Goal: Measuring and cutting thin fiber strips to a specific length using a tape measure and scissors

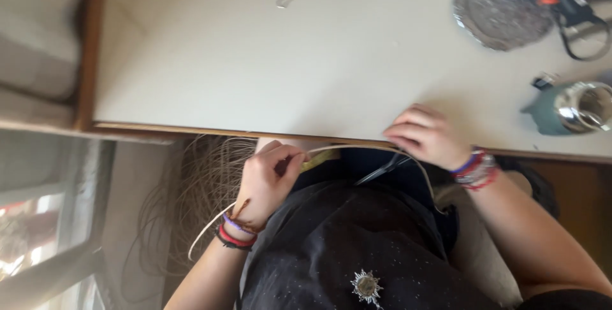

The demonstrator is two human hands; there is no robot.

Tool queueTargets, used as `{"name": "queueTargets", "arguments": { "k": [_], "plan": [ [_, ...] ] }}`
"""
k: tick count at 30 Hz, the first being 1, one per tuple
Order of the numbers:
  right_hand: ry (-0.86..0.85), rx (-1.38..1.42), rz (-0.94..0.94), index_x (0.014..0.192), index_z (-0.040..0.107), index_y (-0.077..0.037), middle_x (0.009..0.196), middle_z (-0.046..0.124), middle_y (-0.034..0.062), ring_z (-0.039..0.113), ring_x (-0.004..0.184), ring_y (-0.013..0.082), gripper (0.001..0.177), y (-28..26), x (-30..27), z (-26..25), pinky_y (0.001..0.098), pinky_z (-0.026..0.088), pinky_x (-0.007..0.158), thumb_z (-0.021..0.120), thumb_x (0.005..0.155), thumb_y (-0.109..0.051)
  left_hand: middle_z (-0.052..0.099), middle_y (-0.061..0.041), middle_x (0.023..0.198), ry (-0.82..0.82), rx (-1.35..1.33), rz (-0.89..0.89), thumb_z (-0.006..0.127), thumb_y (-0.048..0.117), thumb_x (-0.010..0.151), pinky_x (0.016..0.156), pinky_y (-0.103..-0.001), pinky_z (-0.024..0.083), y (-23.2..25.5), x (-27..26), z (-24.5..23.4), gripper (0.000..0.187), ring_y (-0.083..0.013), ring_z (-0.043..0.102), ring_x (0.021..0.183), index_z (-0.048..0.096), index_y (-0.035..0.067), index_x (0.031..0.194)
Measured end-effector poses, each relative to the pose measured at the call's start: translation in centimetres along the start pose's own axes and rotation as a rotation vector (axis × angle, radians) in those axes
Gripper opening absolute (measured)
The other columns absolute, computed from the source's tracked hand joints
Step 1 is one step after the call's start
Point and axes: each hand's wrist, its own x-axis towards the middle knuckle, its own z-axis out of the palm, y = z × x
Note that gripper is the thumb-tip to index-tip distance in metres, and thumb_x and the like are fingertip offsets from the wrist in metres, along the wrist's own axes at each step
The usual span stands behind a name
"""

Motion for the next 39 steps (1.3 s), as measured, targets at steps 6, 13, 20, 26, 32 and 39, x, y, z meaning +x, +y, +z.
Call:
{"name": "queueTargets", "arguments": {
  "k": [6, 13, 20, 26, 32, 39],
  "plan": [
    [0.074, -0.316, -0.049, 0.092, 0.07, -0.012, 0.074, 0.06, 0.0014, 0.063, 0.062, 0.0211, 0.015, 2.1, -5.1, 1.9, 0.0327, 0.055, 0.059, 0.067, 0.101, -0.024, 0.069, -0.008, 0.071, -0.025, -0.003, -0.011, 0.072, 0.016, 0.09, 0.055, -0.032, 0.056, 1.2, 0.7, 2.1, 0.008, -0.0261, 0.07, 0.06, 0.08, 0.017, 0.089],
    [0.113, -0.184, 0.378, 0.088, 0.071, -0.019, 0.068, 0.064, -0.0043, 0.068, 0.065, 0.0191, 0.018, 2.2, -2.8, 1.2, 0.03, 0.054, 0.063, 0.071, 0.103, -0.028, 0.07, -0.01, 0.075, -0.012, -0.059, 0.041, 0.071, 0.013, 0.09, 0.058, -0.034, 0.058, 3.7, 1.1, 1.7, 0.007, -0.0313, 0.073, 0.067, 0.078, 0.014, 0.092],
    [0.102, -0.05, 0.549, 0.095, 0.072, -0.018, 0.08, 0.074, 0.0012, 0.073, 0.079, 0.027, 0.022, 2.7, 3.5, 5.9, 0.0367, 0.056, 0.072, 0.062, 0.111, -0.03, 0.071, -0.01, 0.078, 0.041, -0.077, 0.02, 0.071, 0.014, 0.09, 0.06, -0.034, 0.058, 2.3, 0.5, 0.6, 0.006, -0.0279, 0.072, 0.066, 0.077, 0.014, 0.091],
    [0.116, -0.155, 0.529, 0.1, 0.069, -0.017, 0.087, 0.07, 0.0044, 0.071, 0.083, 0.0293, 0.023, 4.2, 6.7, 9.0, 0.0403, 0.058, 0.071, 0.061, 0.113, -0.036, 0.07, -0.007, 0.075, 0.045, -0.067, -0.037, 0.072, 0.017, 0.09, 0.057, -0.032, 0.057, 0.7, 0.1, 0.2, 0.006, -0.023, 0.07, 0.062, 0.077, 0.015, 0.09],
    [0.023, -0.272, 0.402, 0.124, 0.067, -0.01, 0.114, 0.056, 0.0105, 0.066, 0.103, 0.0361, 0.028, 0.6, 7.6, 6.1, 0.0468, 0.059, 0.08, 0.069, 0.104, -0.029, 0.07, -0.007, 0.075, 0.053, -0.061, -0.068, 0.071, 0.017, 0.091, 0.056, -0.03, 0.057, 0.2, 0.3, -0.3, 0.007, -0.0224, 0.069, 0.061, 0.078, 0.016, 0.089],
    [-0.158, -0.591, 0.129, 0.149, 0.058, -0.019, 0.103, 0.069, 0.001, 0.067, 0.102, 0.0189, 0.061, -1.4, 6.5, 4.8, 0.033, 0.051, 0.089, 0.071, 0.09, -0.011, 0.07, -0.006, 0.077, 0.055, -0.055, -0.083, 0.071, 0.017, 0.09, 0.058, -0.031, 0.058, 0.0, 0.7, -0.1, 0.007, -0.0233, 0.071, 0.064, 0.078, 0.016, 0.09]
  ]
}}
